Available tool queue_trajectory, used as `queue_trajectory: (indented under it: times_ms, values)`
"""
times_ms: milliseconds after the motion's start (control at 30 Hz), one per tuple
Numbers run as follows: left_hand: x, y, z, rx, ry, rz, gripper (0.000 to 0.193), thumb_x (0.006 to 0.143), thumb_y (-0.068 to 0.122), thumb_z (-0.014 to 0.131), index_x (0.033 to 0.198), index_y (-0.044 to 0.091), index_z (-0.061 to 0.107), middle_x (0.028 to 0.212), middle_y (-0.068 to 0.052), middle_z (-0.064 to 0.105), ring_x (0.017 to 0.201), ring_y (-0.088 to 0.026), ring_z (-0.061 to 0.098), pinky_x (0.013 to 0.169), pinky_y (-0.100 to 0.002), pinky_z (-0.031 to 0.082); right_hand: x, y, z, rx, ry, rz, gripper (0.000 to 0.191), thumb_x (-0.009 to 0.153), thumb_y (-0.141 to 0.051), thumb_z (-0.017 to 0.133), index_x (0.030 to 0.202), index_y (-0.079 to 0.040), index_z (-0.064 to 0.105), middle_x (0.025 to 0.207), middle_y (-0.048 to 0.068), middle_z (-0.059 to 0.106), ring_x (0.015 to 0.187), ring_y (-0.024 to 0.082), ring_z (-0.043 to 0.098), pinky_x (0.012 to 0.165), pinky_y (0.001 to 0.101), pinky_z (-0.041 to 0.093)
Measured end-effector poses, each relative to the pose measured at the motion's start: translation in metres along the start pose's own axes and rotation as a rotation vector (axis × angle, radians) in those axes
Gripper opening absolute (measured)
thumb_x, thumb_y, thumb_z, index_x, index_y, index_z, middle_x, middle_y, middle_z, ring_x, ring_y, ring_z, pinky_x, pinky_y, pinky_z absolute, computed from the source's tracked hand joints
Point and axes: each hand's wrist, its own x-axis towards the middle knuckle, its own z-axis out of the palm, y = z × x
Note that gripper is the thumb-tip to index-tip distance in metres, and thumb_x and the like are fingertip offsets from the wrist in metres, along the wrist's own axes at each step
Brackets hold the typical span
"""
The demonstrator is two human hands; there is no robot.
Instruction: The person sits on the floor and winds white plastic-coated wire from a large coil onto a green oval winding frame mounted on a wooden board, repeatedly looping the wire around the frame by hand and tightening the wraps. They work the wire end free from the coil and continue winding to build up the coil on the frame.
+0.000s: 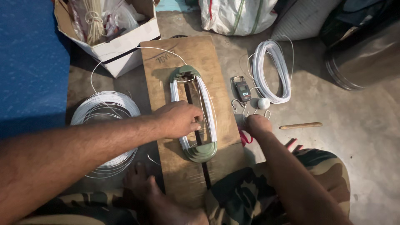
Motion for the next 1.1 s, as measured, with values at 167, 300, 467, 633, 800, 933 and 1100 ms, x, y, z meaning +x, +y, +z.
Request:
queue_trajectory:
  times_ms: [167,300,467,633,800,933,1100]
  values:
    - [0.004,0.001,0.001,0.0,0.029,0.052,0.023,0.085,0.028,0.073,0.102,0.013,0.074,0.085,-0.013,0.076,0.085,-0.032,0.074,0.077,-0.046,0.058,0.001,-0.006,0.002,-0.03,-0.058,-0.054,0.037,0.084,-0.041,0.076,0.099,-0.007,0.077,0.11,0.017,0.074,0.107,0.034,0.071,0.09,0.0473,0.057]
    - [0.014,0.002,0.003,-0.027,0.081,0.131,0.022,0.083,0.027,0.072,0.099,0.011,0.075,0.088,-0.01,0.077,0.086,-0.03,0.075,0.078,-0.044,0.058,-0.002,0.005,-0.009,0.112,-0.02,-0.051,0.033,0.08,-0.036,0.079,0.098,-0.008,0.077,0.103,0.017,0.075,0.101,0.034,0.071,0.087,0.0457,0.057]
    - [0.026,0.005,0.004,-0.102,0.24,0.247,0.021,0.084,0.022,0.073,0.099,0.008,0.075,0.094,-0.013,0.077,0.092,-0.029,0.075,0.083,-0.042,0.057,-0.023,0.016,-0.053,0.889,-0.043,0.067,0.01,0.084,-0.008,0.067,0.089,0.0,0.067,0.075,0.012,0.069,0.064,0.025,0.068,0.055,0.0397,0.054]
    - [0.038,0.024,0.008,-0.249,0.315,0.394,0.041,0.076,0.013,0.077,0.116,0.006,0.071,0.115,-0.015,0.073,0.111,-0.031,0.069,0.095,-0.041,0.053,-0.096,-0.016,-0.074,1.395,-0.072,-0.338,0.004,0.084,-0.003,0.067,0.088,-0.001,0.067,0.064,0.002,0.058,0.053,0.011,0.054,0.046,0.0268,0.044]
    - [0.034,0.045,0.019,-0.334,0.129,0.462,0.062,0.073,0.008,0.083,0.131,0.007,0.062,0.126,-0.013,0.071,0.118,-0.026,0.067,0.099,-0.038,0.052,-0.141,-0.053,-0.091,1.503,-0.093,-0.466,0.006,0.09,-0.004,0.071,0.089,-0.001,0.066,0.073,0.001,0.061,0.055,0.008,0.054,0.046,0.0246,0.043]
    - [0.027,0.047,0.012,-0.596,-0.083,0.285,0.062,0.077,0.005,0.079,0.135,0.003,0.059,0.109,-0.013,0.081,0.096,-0.018,0.076,0.082,-0.033,0.062,-0.153,-0.064,-0.102,1.576,-0.073,-0.451,0.008,0.092,-0.007,0.068,0.087,-0.001,0.065,0.077,0.007,0.07,0.049,0.01,0.056,0.042,0.0244,0.042]
    - [0.013,0.04,0.015,-0.782,-0.234,0.144,0.036,0.083,0.004,0.075,0.118,0.0,0.066,0.092,-0.007,0.078,0.075,-0.012,0.071,0.063,-0.029,0.057,-0.16,-0.075,-0.097,1.717,-0.097,-0.532,0.008,0.096,-0.009,0.067,0.093,-0.002,0.066,0.076,0.009,0.069,0.051,0.01,0.058,0.043,0.0241,0.043]
